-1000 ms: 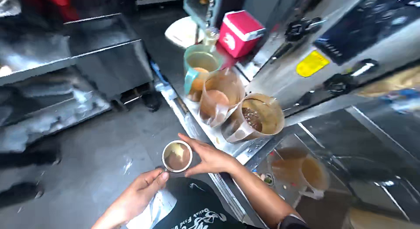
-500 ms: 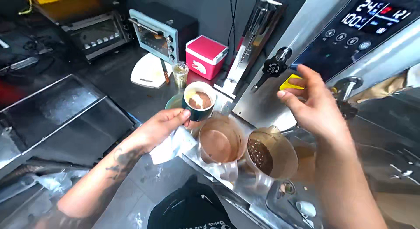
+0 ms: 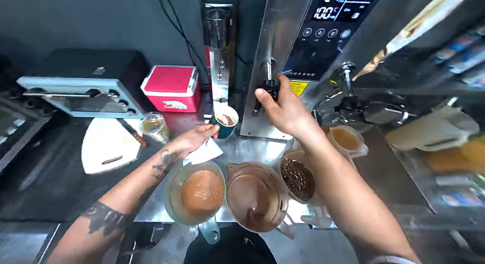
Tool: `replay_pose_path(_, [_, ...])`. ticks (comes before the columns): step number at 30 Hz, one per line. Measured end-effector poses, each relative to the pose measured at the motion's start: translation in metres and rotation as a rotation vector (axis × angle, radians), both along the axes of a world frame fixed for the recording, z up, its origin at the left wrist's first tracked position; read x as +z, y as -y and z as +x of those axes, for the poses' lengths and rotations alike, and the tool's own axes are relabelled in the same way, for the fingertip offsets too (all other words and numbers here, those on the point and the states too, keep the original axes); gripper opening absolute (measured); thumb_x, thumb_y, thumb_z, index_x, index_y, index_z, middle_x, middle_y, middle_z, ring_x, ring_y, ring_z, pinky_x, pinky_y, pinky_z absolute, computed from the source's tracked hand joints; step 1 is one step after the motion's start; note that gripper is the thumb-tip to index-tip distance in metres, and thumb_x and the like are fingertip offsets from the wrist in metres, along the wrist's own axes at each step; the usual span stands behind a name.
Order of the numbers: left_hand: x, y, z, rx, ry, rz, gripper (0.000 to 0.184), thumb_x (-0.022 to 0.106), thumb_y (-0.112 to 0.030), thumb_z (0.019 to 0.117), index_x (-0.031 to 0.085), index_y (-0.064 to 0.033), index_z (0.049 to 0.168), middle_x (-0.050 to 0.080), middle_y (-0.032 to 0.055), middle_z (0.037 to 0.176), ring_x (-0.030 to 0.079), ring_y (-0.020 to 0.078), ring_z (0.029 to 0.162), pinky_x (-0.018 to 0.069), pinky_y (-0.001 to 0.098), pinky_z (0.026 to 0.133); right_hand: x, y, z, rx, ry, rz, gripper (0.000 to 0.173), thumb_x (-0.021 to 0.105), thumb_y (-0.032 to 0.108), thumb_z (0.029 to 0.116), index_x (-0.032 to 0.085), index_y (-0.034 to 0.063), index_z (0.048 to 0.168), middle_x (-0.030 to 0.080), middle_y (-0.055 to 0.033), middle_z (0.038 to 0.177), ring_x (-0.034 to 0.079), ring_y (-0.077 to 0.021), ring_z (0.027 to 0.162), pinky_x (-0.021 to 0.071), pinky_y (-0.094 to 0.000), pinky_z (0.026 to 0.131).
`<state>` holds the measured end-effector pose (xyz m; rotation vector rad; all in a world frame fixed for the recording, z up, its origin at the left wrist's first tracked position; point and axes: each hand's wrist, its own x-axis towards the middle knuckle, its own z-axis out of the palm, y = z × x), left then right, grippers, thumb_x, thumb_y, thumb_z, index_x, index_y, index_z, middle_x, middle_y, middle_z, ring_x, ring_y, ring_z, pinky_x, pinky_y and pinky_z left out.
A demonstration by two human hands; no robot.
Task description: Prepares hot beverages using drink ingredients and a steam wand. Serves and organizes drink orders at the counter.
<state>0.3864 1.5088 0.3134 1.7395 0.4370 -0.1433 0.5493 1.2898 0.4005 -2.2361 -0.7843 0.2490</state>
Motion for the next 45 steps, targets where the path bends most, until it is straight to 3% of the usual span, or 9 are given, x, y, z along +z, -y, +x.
replay_pose_path(5, [-0.033,-0.012,0.047,-0.213,-0.002,0.040,0.042,0.045,-0.042,0.1095,0.068,-0.0084,0.101,0.063,0.0044,0.089,0.058,0.0123,0.078,0.0500,0.0337,0.070,-0.004,-0.028,-0.022,-0.252,0.212,-0.024,0.071,0.052,0.058,0.1020,0.037,0.0107,0.153,0.069,-0.0177,0.102,0.070,-0.0341,0.086,0.0567,-0.0567,0.075])
replay_pose_path(8, [-0.058,-0.015,0.075,-0.309,-0.011,-0.019,0.043,0.045,-0.042,0.1093,0.068,-0.0068,0.105,0.065,0.0069,0.097,0.061,0.0154,0.087,0.0516,0.0393,0.079,-0.007,-0.040,-0.030,-0.237,0.422,-0.206,0.058,0.062,0.026,0.1000,0.042,0.0118,0.153,0.048,-0.0275,0.142,0.067,-0.0419,0.104,0.0591,-0.0541,0.081])
replay_pose_path(14, [-0.067,-0.007,0.090,-0.355,-0.013,-0.116,0.045,0.046,-0.045,0.1085,0.067,-0.0059,0.111,0.066,0.0093,0.096,0.064,0.0172,0.084,0.0552,0.0394,0.076,0.011,-0.029,-0.031,-0.003,0.529,-0.398,0.070,0.068,0.005,0.0916,0.045,0.0231,0.155,0.013,-0.0266,0.168,0.023,-0.0523,0.151,0.0434,-0.0589,0.111])
replay_pose_path(17, [-0.064,-0.008,0.094,-0.387,0.015,-0.133,0.043,0.046,-0.044,0.1088,0.066,-0.0059,0.111,0.065,0.0085,0.096,0.063,0.0157,0.084,0.0554,0.0379,0.077,0.011,-0.035,-0.039,-0.252,0.336,-0.098,0.093,0.075,0.047,0.0914,0.026,0.0141,0.163,0.041,-0.0252,0.155,0.062,-0.0358,0.123,0.0559,-0.0532,0.096])
replay_pose_path(20, [-0.068,-0.006,0.093,-0.388,0.041,-0.147,0.044,0.046,-0.044,0.1088,0.066,-0.0052,0.109,0.065,0.0089,0.094,0.063,0.0159,0.082,0.0551,0.0378,0.075,-0.001,-0.061,-0.042,-0.466,0.301,-0.169,0.067,0.066,0.038,0.0980,0.039,0.0074,0.151,0.050,-0.0261,0.139,0.069,-0.0382,0.095,0.0594,-0.0527,0.079])
replay_pose_path(24, [-0.070,-0.008,0.096,-0.389,0.062,-0.126,0.046,0.045,-0.046,0.1085,0.067,-0.0058,0.109,0.065,0.0100,0.096,0.062,0.0174,0.085,0.0537,0.0399,0.077,-0.009,-0.061,-0.041,-0.299,0.597,-0.440,0.055,0.062,-0.005,0.0897,0.053,0.0121,0.142,0.021,-0.0289,0.164,0.043,-0.0556,0.136,0.0569,-0.0570,0.090])
replay_pose_path(27, [-0.073,-0.007,0.098,-0.412,0.088,-0.114,0.046,0.045,-0.045,0.1088,0.067,-0.0049,0.108,0.064,0.0100,0.095,0.060,0.0170,0.083,0.0525,0.0393,0.076,0.000,-0.037,-0.034,-0.116,0.532,-0.309,0.081,0.073,0.015,0.0912,0.033,0.0202,0.162,0.009,-0.0245,0.170,0.030,-0.0492,0.148,0.0472,-0.0565,0.108])
replay_pose_path(34, [-0.073,-0.009,0.097,-0.439,0.118,-0.126,0.043,0.045,-0.042,0.1095,0.067,-0.0053,0.106,0.064,0.0085,0.094,0.060,0.0151,0.082,0.0527,0.0363,0.076,-0.014,-0.048,-0.034,-0.348,0.427,-0.127,0.088,0.070,0.027,0.0953,0.018,-0.0023,0.159,0.029,-0.0262,0.161,0.064,-0.0343,0.120,0.0581,-0.0452,0.094])
replay_pose_path(45, [-0.077,-0.006,0.089,-0.450,0.117,-0.205,0.045,0.045,-0.049,0.1077,0.066,-0.0097,0.104,0.063,0.0063,0.082,0.060,0.0143,0.067,0.0533,0.0317,0.061,0.000,-0.047,-0.040,-0.362,0.434,-0.391,0.094,0.068,0.041,0.0972,0.013,0.0030,0.163,0.025,-0.0249,0.165,0.067,-0.0388,0.113,0.0589,-0.0516,0.086])
